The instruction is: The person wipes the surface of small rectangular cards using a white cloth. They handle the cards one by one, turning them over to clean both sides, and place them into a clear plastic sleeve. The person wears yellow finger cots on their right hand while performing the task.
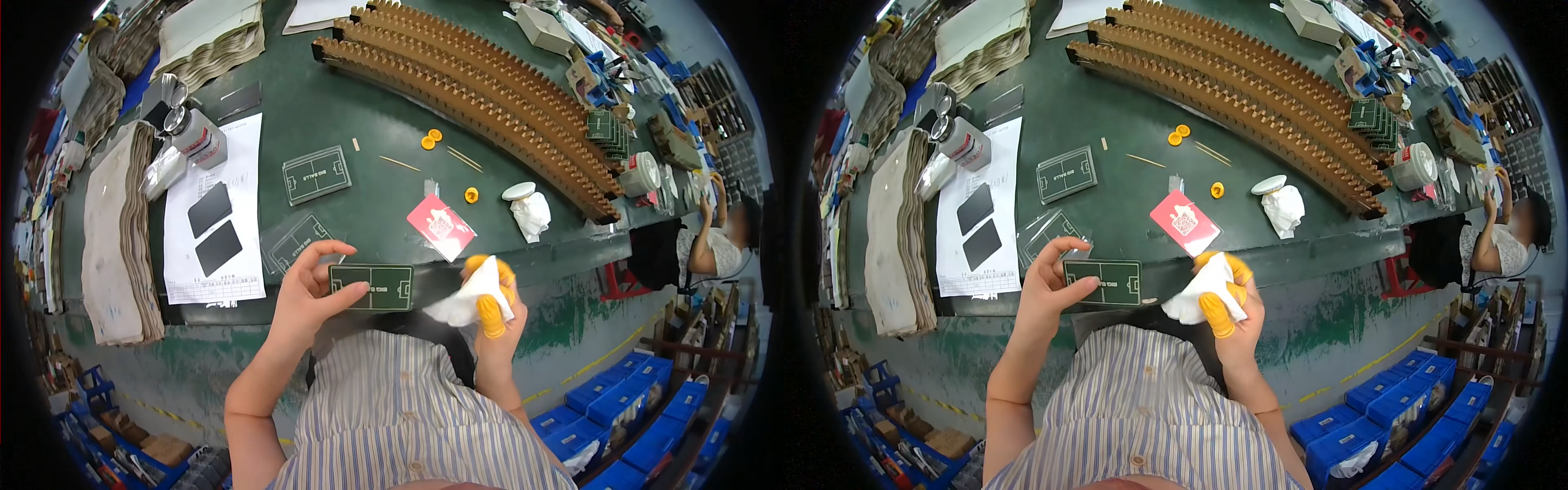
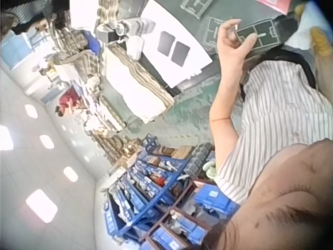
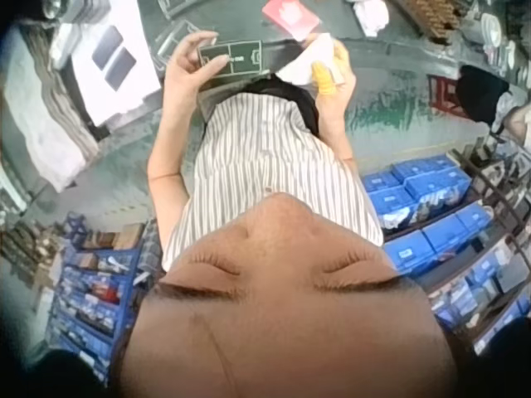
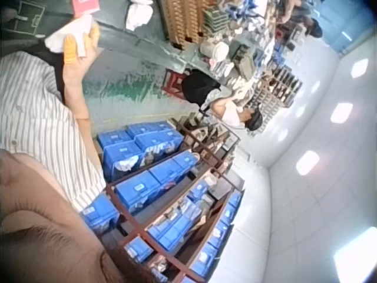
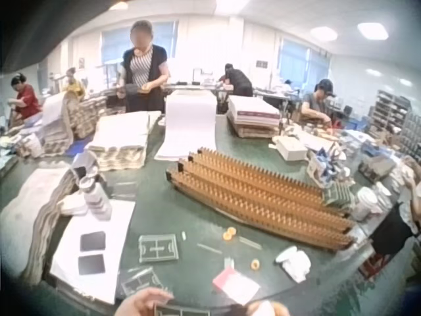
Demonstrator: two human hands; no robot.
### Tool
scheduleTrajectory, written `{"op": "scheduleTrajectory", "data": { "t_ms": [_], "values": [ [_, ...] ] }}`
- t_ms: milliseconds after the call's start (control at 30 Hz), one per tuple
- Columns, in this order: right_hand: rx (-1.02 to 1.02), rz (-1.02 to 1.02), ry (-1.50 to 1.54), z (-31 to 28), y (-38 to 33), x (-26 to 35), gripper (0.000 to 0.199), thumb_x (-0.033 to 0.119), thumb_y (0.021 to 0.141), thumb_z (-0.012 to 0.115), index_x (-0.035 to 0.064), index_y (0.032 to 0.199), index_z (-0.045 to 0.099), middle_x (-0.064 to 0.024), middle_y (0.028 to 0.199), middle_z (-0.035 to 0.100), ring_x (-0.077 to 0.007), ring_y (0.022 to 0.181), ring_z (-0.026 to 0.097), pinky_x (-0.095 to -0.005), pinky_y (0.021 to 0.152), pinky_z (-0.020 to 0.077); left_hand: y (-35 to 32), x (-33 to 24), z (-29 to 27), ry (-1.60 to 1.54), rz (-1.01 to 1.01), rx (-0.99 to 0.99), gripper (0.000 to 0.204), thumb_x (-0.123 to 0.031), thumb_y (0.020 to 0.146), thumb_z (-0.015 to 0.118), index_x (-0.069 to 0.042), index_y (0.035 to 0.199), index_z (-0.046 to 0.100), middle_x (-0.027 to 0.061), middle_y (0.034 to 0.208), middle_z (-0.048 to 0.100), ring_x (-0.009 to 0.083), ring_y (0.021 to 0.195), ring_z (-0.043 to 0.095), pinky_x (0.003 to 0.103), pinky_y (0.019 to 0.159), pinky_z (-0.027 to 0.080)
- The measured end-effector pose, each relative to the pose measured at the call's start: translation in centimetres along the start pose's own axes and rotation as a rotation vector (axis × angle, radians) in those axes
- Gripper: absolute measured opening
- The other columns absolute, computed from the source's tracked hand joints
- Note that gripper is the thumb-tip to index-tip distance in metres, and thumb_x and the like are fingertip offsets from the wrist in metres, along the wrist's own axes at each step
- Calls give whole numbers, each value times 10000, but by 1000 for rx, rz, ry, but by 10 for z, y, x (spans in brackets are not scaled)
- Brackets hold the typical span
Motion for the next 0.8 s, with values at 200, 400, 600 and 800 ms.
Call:
{"op": "scheduleTrajectory", "data": {
  "t_ms": [200,400,600,800],
  "values": [
    [-89,-100,-82,9,11,13,363,206,825,697,-36,1075,591,-140,1229,507,-189,994,530,-308,875,417,2,1,-2,-26,-9,25,396,27,764,689,-36,1107,502,61,914,652,99,821,624,212,737,492],
    [-26,-118,-252,8,4,9,359,83,829,684,-25,1129,520,-83,1070,579,-152,948,546,-278,846,437,-5,-1,9,10,-104,127,401,10,806,678,-59,1138,465,59,893,669,81,778,623,214,668,486],
    [230,-620,-684,20,11,13,263,-20,638,710,64,884,668,-108,982,608,-292,855,588,-365,718,482,-11,-2,12,175,-29,194,460,15,771,696,-61,1155,456,39,871,667,55,760,612,190,653,470],
    [351,-628,-728,26,16,21,290,72,652,748,34,920,646,-121,963,598,-281,847,584,-358,717,481,-14,-5,15,246,-34,219,495,24,753,700,-53,1175,453,26,841,663,44,733,598,176,650,461]
  ]
}}
Point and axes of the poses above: each hand's wrist, its own y-axis towards the middle knuckle, its own z-axis out of the palm, x = y × z, the point moved 2 cm from there along y, towards the middle knuckle
